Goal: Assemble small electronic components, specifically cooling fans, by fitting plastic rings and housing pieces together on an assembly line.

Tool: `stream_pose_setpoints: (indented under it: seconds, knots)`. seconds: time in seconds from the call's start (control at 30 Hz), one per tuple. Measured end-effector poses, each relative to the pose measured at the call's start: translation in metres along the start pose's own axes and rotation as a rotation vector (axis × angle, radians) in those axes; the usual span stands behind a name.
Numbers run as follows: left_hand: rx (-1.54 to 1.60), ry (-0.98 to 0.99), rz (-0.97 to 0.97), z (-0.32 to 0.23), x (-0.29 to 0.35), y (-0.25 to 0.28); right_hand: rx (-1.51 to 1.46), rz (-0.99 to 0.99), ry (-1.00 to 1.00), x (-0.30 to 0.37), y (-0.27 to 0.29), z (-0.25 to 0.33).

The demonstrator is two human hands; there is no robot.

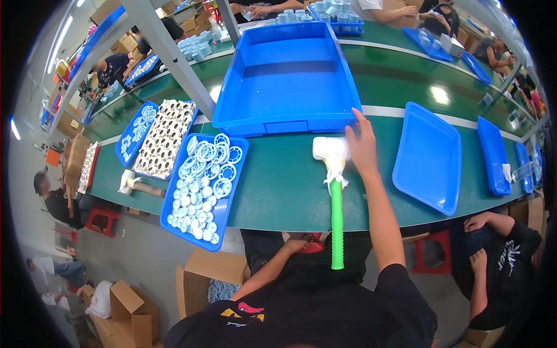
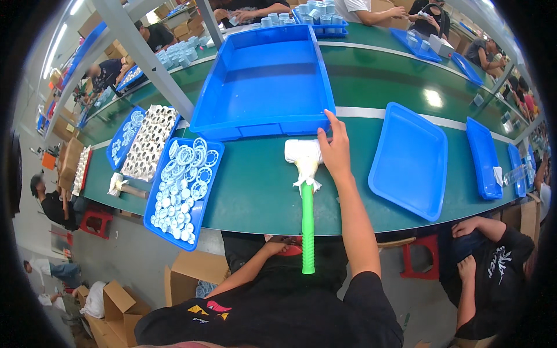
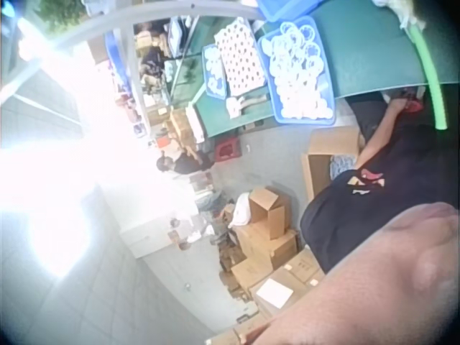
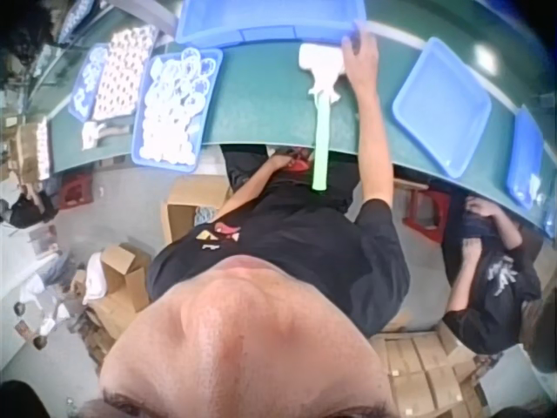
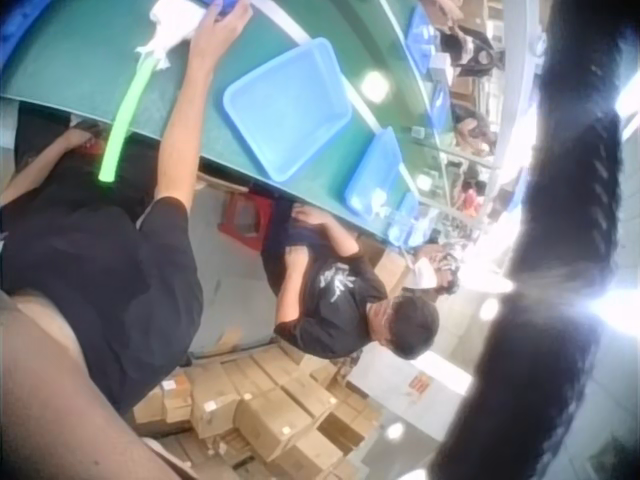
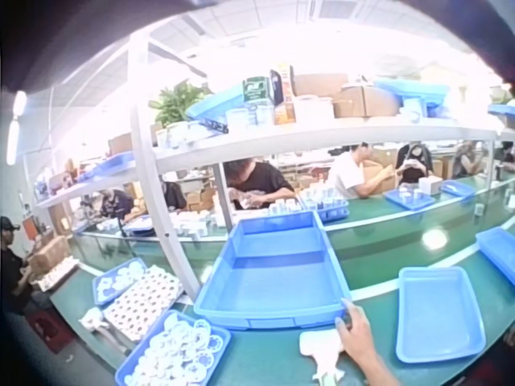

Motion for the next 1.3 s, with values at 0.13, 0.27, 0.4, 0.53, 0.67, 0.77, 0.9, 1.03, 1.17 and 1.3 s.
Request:
stream_pose_setpoints:
  seconds: [0.13,0.27,0.4,0.53,0.67,0.77,0.9,1.03,1.17,1.3]
  knots:
    - [0.009,0.027,0.019,0.004,-0.002,0.000,-0.017,0.006,-0.011,0.000,0.000,-0.001]
    - [0.008,0.029,0.006,0.001,0.001,0.000,-0.013,0.012,-0.018,0.002,0.000,-0.001]
    - [0.031,0.029,0.021,0.000,0.001,-0.002,-0.009,-0.001,-0.007,0.002,0.000,-0.001]
    - [0.035,0.017,-0.005,0.003,-0.001,0.000,-0.008,0.012,-0.020,0.001,0.001,0.000]
    - [-0.001,0.040,0.005,0.005,-0.002,0.002,-0.013,0.018,-0.017,0.001,0.000,0.001]
    - [-0.002,0.024,0.016,0.000,0.000,0.002,-0.026,0.012,-0.005,0.002,0.000,0.000]
    - [0.002,0.025,-0.004,-0.002,0.002,0.002,-0.024,0.016,-0.012,0.002,0.001,-0.001]
    - [0.002,0.045,0.001,0.004,-0.001,0.002,-0.023,0.025,-0.013,0.002,0.000,0.000]
    - [0.010,0.051,0.028,0.005,-0.001,0.000,-0.024,0.025,-0.011,0.003,-0.001,-0.003]
    - [0.005,0.043,0.031,0.006,-0.003,-0.001,-0.034,0.025,-0.016,0.003,0.000,-0.005]
Point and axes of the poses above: each hand's wrist, its own x-axis away from the middle knuckle, its own y-axis out of the back of the hand, z = x × y, the point moved 8 cm from there along -x, towards the middle knuckle, and after that the axes turned 4 degrees about -z, right-handed, at the moved point
